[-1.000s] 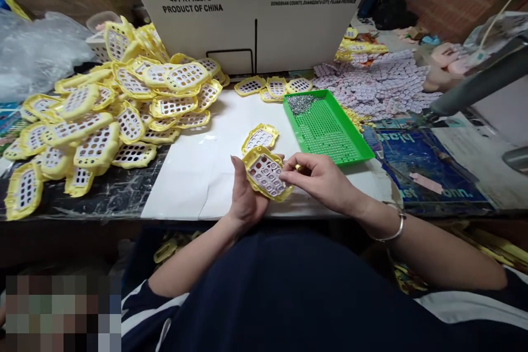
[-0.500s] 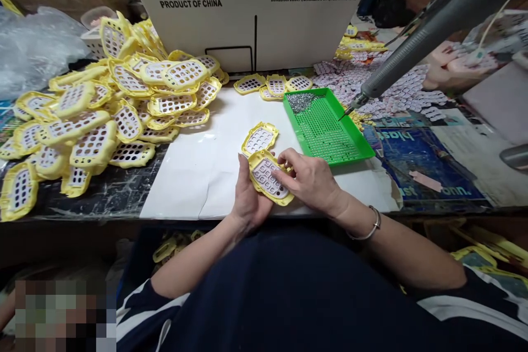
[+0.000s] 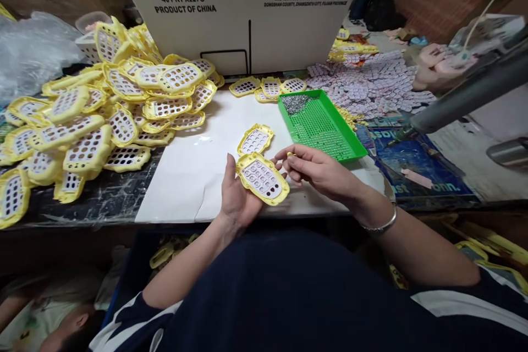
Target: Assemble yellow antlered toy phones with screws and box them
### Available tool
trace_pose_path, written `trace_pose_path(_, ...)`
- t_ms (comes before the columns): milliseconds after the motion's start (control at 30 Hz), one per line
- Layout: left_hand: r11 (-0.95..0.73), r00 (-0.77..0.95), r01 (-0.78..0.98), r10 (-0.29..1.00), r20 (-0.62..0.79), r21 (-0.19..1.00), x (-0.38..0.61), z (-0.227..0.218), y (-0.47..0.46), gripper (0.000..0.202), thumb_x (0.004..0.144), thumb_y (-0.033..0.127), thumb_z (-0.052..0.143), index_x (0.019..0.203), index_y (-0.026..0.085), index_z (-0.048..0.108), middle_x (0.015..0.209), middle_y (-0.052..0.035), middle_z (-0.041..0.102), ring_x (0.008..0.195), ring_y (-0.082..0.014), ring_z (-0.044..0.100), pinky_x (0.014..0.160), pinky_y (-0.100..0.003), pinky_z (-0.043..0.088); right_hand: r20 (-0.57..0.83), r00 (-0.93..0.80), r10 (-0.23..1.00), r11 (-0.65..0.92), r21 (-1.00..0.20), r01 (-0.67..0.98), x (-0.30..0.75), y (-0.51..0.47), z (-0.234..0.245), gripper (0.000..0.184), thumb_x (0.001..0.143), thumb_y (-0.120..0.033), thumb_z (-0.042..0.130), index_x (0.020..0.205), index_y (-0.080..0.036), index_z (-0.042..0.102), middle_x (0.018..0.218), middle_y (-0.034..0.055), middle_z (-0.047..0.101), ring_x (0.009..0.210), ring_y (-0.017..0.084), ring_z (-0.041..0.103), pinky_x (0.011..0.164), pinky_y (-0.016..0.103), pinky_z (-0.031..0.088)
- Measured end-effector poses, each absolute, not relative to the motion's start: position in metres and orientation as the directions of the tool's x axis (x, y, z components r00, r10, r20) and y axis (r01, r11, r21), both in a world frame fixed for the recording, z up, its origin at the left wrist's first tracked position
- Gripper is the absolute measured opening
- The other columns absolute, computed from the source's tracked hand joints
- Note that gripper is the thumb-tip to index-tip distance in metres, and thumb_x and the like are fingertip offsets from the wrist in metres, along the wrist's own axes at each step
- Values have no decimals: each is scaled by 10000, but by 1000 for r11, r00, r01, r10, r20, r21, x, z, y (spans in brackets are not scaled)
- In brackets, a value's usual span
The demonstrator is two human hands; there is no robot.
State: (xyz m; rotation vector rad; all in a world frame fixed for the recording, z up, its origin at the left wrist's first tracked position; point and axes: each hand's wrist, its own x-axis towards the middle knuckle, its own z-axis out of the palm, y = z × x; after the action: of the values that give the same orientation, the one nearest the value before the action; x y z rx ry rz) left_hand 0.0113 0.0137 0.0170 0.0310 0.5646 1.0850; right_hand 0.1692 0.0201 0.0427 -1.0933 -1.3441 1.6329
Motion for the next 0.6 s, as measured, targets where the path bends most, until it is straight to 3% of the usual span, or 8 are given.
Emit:
trace_pose_path(100, 475, 320, -826, 838, -442, 303, 9, 16, 14, 643, 889, 608, 340, 1174, 89, 590, 1058, -181, 683, 1124, -325, 599, 1005, -515, 420, -218, -391, 894, -293, -946, -142, 171, 21, 36, 248, 810, -353, 639, 967, -162, 639, 786, 7, 629, 632, 77, 584, 638, 239, 495)
trace_pose_path(167, 468, 312, -826, 844, -437, 314, 9, 16, 15, 655, 892, 608, 329, 1186, 81, 582, 1067, -191, 677, 1115, -326, 603, 997, -515, 427, -214, -373, 903, -280, -951, -132, 172, 22, 33, 282, 800, -392, 653, 973, -169, 668, 851, 34, 668, 732, 111, 633, 721, 274, 515)
trace_pose_path(300, 439, 263, -826, 855, -448, 354, 9, 16, 16, 669, 881, 618, 344, 1176, 68, 583, 1039, -201, 682, 1073, -321, 625, 966, -504, 455, -20, -265, 964, -8, -999, 48, 174, 22, 35, 189, 797, -358, 667, 890, -206, 730, 916, 30, 684, 895, 132, 618, 879, 309, 483)
trace_pose_path(400, 376, 184, -837, 878, -443, 398, 10, 16, 17, 662, 881, 627, 333, 1150, 84, 600, 948, -173, 696, 1033, -307, 642, 950, -488, 468, 70, -175, 982, 95, -986, 137, 172, 20, 40, 137, 757, -292, 701, 860, -209, 740, 827, 14, 680, 784, 115, 609, 789, 291, 507)
trace_pose_path(500, 272, 86, -850, 916, -391, 451, 13, 15, 18, 660, 882, 642, 298, 1111, 114, 622, 891, -137, 696, 982, -283, 660, 938, -469, 475, 26, -141, 990, 39, -996, 85, 165, 14, 39, 217, 731, -253, 706, 939, -192, 708, 664, -28, 635, 591, 83, 579, 612, 249, 519)
trace_pose_path(600, 164, 3, -848, 952, -305, 503, 17, 12, 20, 651, 877, 658, 282, 1053, 146, 644, 859, -104, 697, 889, -243, 677, 923, -445, 486, 23, -149, 989, 31, -998, 52, 154, 8, 34, 219, 735, -231, 678, 946, -173, 674, 628, -39, 627, 580, 87, 613, 601, 239, 536)
